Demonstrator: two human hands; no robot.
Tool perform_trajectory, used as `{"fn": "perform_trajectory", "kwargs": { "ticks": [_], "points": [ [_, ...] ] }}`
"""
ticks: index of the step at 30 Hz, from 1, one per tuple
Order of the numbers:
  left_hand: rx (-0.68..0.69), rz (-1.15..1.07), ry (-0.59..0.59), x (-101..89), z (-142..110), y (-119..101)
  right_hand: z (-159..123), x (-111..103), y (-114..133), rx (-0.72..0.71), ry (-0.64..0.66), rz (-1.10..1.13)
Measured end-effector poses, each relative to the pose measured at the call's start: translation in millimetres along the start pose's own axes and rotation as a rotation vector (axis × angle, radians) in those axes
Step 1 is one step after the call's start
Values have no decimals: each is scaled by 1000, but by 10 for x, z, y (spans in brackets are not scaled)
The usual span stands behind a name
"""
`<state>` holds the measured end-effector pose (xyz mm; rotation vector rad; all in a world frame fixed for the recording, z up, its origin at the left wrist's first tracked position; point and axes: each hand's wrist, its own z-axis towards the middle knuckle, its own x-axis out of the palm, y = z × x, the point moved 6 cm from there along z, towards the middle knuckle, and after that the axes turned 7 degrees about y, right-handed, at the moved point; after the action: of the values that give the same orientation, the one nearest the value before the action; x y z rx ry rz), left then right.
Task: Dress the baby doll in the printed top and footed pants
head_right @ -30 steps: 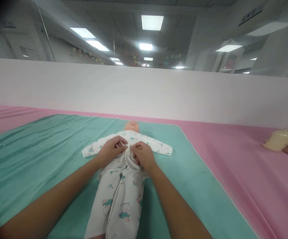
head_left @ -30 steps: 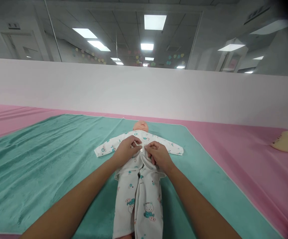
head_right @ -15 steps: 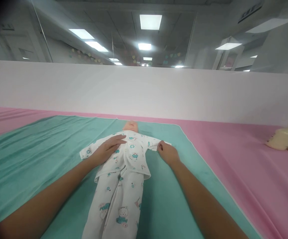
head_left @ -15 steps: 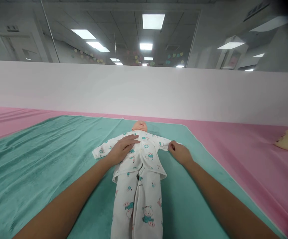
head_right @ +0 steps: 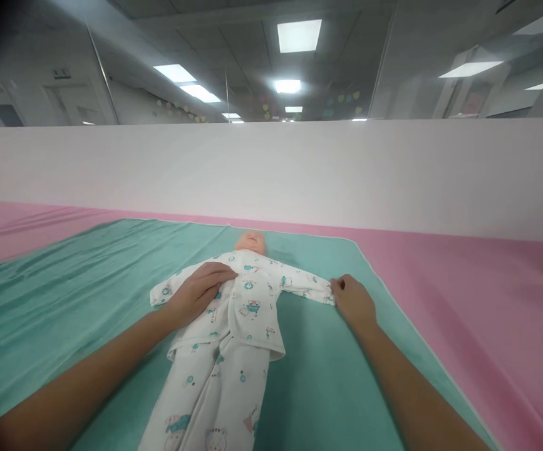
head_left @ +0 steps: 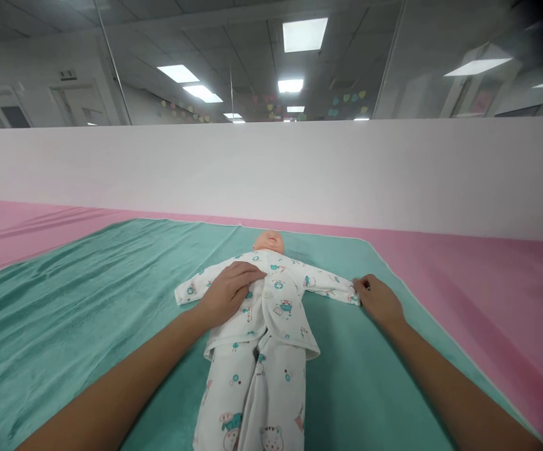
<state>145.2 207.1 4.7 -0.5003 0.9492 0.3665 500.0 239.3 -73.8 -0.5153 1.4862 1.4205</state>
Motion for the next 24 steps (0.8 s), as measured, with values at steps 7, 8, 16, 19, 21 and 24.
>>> {"fn": "perform_trajectory", "kwargs": {
  "ticks": [7, 8, 16, 19, 21, 24],
  "points": [
    [-91, 27, 11, 9, -20, 20, 30, 51, -66, -56, 50, 255],
    [-87, 26, 26, 12, -18, 12, 26, 52, -60, -73, 58, 311],
    [21, -108, 133, 49, -25, -58, 18, 19, -28, -165, 83, 608],
    [0, -188, 108, 47, -31, -48, 54, 5, -102, -151, -3, 563],
    [-30, -242, 91, 46, -32, -37, 84, 10, -164, -120, -50, 568],
    [-69, -301, 89, 53, -30, -42, 115, 28, -222, -85, -78, 574]
  ]
}}
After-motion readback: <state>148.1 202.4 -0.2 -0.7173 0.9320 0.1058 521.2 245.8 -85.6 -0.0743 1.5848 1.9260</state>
